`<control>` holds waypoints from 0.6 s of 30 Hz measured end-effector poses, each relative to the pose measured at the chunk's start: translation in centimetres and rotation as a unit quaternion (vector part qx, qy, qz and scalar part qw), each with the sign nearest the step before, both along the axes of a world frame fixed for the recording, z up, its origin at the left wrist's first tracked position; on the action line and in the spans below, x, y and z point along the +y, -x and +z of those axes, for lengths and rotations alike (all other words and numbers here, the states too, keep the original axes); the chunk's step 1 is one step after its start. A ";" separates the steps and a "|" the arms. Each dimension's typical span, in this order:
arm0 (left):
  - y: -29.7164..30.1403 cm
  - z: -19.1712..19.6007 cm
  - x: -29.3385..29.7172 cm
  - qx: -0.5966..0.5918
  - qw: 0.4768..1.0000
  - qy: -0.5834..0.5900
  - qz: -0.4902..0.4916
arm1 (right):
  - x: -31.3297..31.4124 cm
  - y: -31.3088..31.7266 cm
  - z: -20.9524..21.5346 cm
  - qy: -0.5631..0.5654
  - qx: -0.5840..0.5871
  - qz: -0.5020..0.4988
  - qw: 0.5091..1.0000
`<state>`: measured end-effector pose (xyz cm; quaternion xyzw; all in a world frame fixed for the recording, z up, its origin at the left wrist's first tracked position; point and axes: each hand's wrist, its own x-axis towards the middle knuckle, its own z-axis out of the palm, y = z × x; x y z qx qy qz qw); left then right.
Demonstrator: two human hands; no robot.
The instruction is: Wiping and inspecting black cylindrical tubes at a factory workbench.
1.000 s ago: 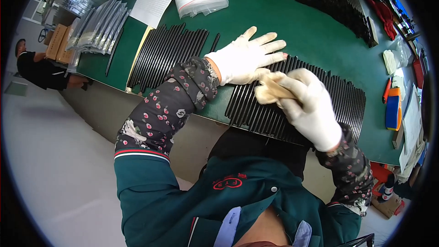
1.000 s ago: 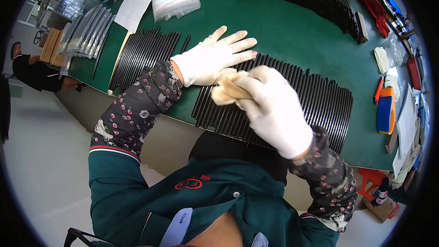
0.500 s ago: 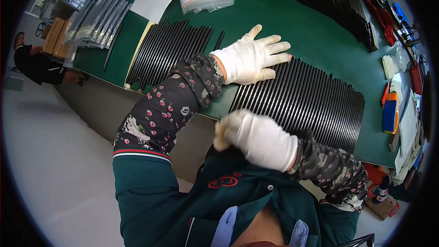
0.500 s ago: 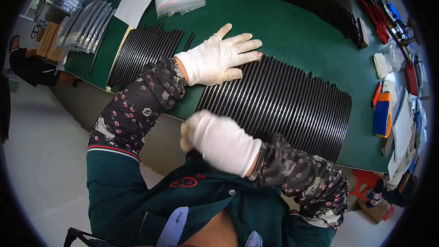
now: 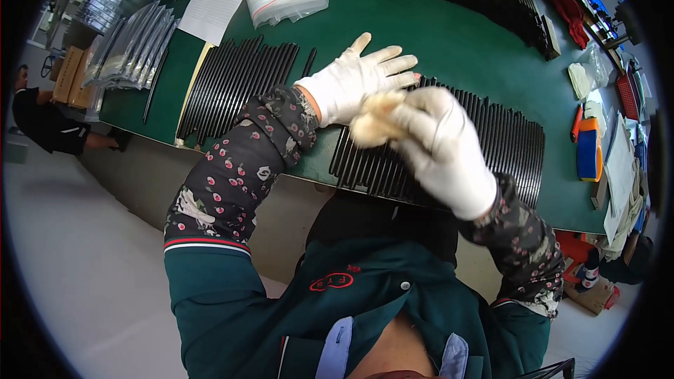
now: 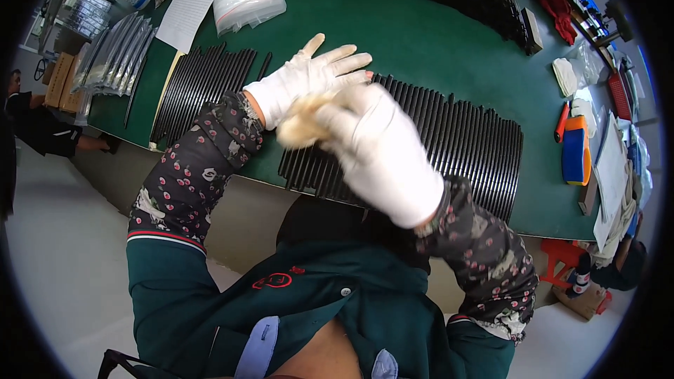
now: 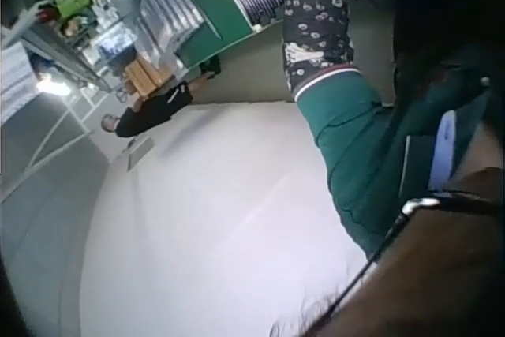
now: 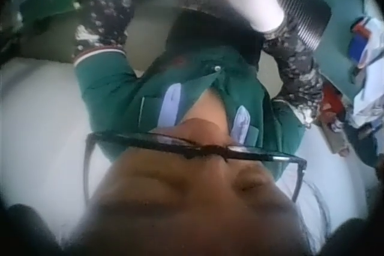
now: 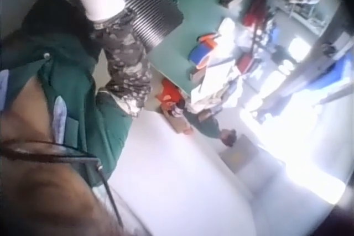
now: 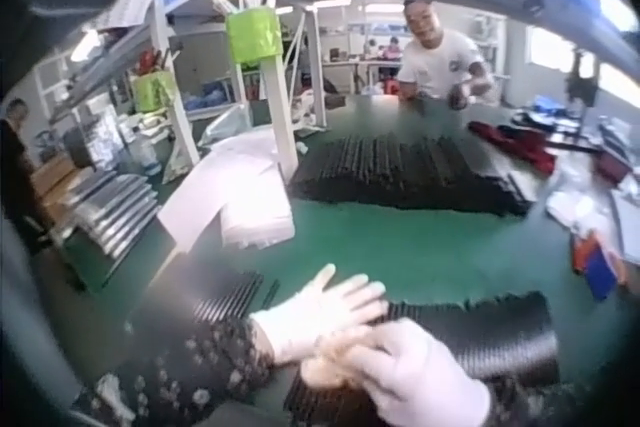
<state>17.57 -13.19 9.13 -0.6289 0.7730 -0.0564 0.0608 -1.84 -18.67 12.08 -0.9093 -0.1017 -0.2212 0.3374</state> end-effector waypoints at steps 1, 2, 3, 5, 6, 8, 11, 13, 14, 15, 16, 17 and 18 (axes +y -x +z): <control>0.3 -0.1 -0.1 0.041 0.999 0.008 0.004 | -0.7 0.3 -1.7 0.062 0.018 -0.044 0.997; 0.2 -0.5 -0.2 0.080 0.997 0.015 0.007 | -1.3 0.3 -2.8 0.124 0.033 -0.089 0.988; -0.2 -0.7 0.0 0.076 0.997 0.012 0.007 | 0.4 1.3 -2.9 0.031 0.036 0.033 0.998; 0.2 -0.6 -0.2 0.075 0.997 0.009 0.002 | 2.4 4.2 -0.8 0.024 0.159 0.153 0.975; 0.2 -0.4 -0.1 0.075 0.997 0.008 0.000 | 2.5 4.6 1.0 0.075 0.203 0.217 0.952; 0.1 -0.1 0.7 0.071 0.997 0.010 0.009 | 0.2 2.7 1.1 -0.068 0.042 0.060 0.995; 0.2 -0.6 0.1 0.056 0.998 0.024 -0.005 | -3.2 1.9 -1.2 0.094 0.029 -0.130 0.987; -0.1 -0.8 0.4 0.071 0.997 0.016 -0.005 | -1.2 3.5 -2.1 0.014 0.045 0.042 0.998; 0.1 -0.7 0.4 0.072 0.997 0.017 -0.003 | 0.7 5.7 -2.3 -0.070 0.132 0.074 0.986; 0.1 -0.6 0.4 0.076 0.997 0.013 -0.003 | 0.7 6.1 -0.8 -0.013 0.189 0.131 0.973; 0.1 -0.5 0.3 0.079 0.997 0.008 -0.002 | 0.5 6.6 0.8 0.043 0.244 0.187 0.951; 0.1 -0.3 0.2 0.077 0.997 0.002 -0.001 | -0.6 5.8 0.3 -0.071 0.102 0.118 0.985; 0.1 -0.3 0.3 0.076 0.997 0.000 -0.001 | -1.9 4.2 1.3 -0.016 0.038 -0.004 0.999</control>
